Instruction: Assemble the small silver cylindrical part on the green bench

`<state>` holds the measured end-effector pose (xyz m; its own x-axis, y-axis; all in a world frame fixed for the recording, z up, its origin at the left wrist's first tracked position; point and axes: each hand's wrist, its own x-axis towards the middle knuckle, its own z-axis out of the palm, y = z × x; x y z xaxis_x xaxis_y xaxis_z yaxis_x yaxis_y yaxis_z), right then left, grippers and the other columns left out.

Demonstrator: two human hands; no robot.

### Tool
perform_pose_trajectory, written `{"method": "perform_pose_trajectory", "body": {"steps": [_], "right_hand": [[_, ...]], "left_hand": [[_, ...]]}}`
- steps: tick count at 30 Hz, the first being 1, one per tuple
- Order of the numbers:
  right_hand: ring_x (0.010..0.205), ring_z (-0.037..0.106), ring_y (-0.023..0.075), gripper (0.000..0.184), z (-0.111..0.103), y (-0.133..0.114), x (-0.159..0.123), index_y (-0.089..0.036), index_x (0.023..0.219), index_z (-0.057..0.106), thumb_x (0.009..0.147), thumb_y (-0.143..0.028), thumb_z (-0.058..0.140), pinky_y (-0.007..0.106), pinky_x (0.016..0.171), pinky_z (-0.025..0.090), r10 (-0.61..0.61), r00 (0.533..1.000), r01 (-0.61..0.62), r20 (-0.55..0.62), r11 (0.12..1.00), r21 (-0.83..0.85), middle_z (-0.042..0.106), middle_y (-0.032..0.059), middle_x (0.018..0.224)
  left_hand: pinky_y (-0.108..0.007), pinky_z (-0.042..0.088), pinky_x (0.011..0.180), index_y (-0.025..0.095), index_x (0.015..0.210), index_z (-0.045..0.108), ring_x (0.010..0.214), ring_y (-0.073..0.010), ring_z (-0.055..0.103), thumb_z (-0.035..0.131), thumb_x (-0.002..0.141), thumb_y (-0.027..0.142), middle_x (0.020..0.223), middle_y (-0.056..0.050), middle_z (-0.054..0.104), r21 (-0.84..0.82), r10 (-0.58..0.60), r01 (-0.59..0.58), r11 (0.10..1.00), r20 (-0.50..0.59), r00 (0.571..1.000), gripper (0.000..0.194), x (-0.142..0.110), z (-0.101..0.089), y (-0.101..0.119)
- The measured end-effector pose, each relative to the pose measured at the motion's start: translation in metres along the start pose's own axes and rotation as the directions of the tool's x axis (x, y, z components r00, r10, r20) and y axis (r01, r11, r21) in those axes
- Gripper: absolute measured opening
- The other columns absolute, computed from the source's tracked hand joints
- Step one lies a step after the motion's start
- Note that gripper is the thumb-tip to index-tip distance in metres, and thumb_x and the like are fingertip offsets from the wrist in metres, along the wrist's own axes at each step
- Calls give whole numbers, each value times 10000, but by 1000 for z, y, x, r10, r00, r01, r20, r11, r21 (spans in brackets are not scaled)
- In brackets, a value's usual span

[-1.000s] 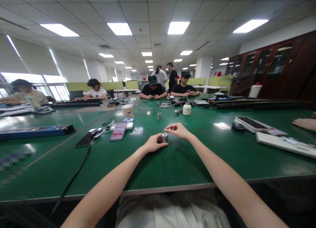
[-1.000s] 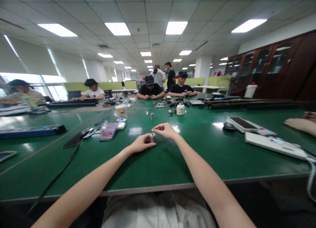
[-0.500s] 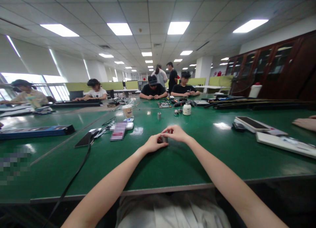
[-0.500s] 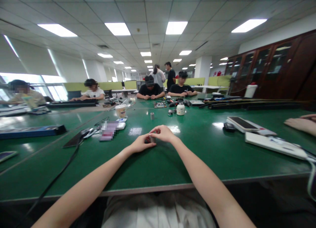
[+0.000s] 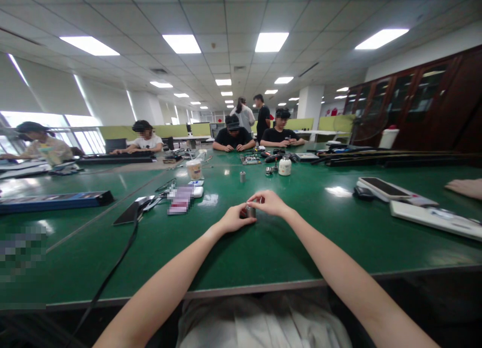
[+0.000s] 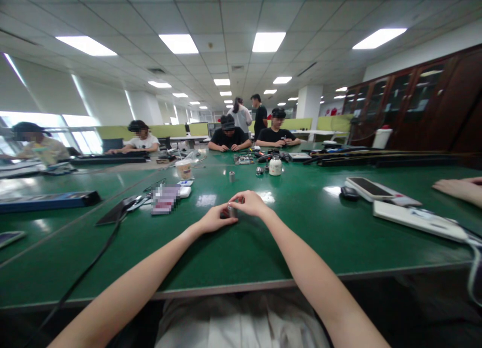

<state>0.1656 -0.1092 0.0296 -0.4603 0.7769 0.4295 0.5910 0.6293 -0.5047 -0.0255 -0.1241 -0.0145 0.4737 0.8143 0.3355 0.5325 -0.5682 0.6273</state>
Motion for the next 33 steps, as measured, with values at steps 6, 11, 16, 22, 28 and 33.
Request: {"method": "perform_pose_trajectory", "body": {"steps": [6, 11, 16, 22, 28, 33], "right_hand": [[604, 519, 119, 322, 1, 3, 1, -199, 962, 752, 794, -448, 636, 224, 536, 358, 12, 998, -15, 56, 999, 48, 659, 22, 694], [594, 508, 120, 378, -1, 3, 0, -173, 1011, 740, 783, -459, 644, 220, 530, 371, 19, 994, -34, 106, 990, 137, 647, 27, 681], [602, 514, 122, 420, -4, 5, 1, -160, 1018, 732, 740, -472, 686, 217, 535, 381, 26, 996, -39, 82, 987, 158, 625, 21, 658], [578, 507, 114, 368, -4, 8, 1, -152, 886, 746, 725, -478, 692, 214, 520, 367, 49, 997, -55, 55, 992, 117, 627, 20, 632], [578, 501, 111, 349, -4, 4, 0, -149, 877, 752, 740, -462, 679, 216, 526, 365, 45, 997, -51, 57, 992, 113, 648, 25, 642], [581, 485, 111, 373, -10, 8, 2, -138, 876, 755, 763, -476, 648, 221, 527, 357, 56, 998, -55, 0, 991, 124, 657, 36, 660]], "left_hand": [[-314, 494, 767, 128, 1191, 587, 821, -204, 631, 699, 727, 447, 954, -75, 695, 9, -16, 16, 1000, -6, 1000, 574, 0, -1, 1], [-309, 496, 763, 133, 1166, 596, 818, -200, 631, 691, 732, 467, 949, -71, 693, 16, -5, 5, 1000, -6, 1000, 556, 0, 0, -1], [-307, 497, 766, 137, 1135, 596, 821, -196, 630, 688, 735, 473, 957, -69, 691, -12, 10, -10, 1000, -7, 1000, 530, 1, 2, -6], [-298, 496, 768, 166, 1124, 601, 829, -190, 631, 687, 733, 477, 957, -51, 692, -13, 14, -15, 1000, -12, 1000, 507, 0, 2, -7], [-298, 495, 761, 163, 1157, 594, 822, -189, 631, 686, 732, 478, 964, -55, 692, -12, 10, -10, 1000, -7, 1000, 536, 0, 1, -7], [-297, 499, 757, 158, 1074, 621, 811, -186, 633, 694, 727, 466, 936, -55, 695, -17, -8, 8, 1000, -7, 1000, 470, -1, 0, -3]]}}
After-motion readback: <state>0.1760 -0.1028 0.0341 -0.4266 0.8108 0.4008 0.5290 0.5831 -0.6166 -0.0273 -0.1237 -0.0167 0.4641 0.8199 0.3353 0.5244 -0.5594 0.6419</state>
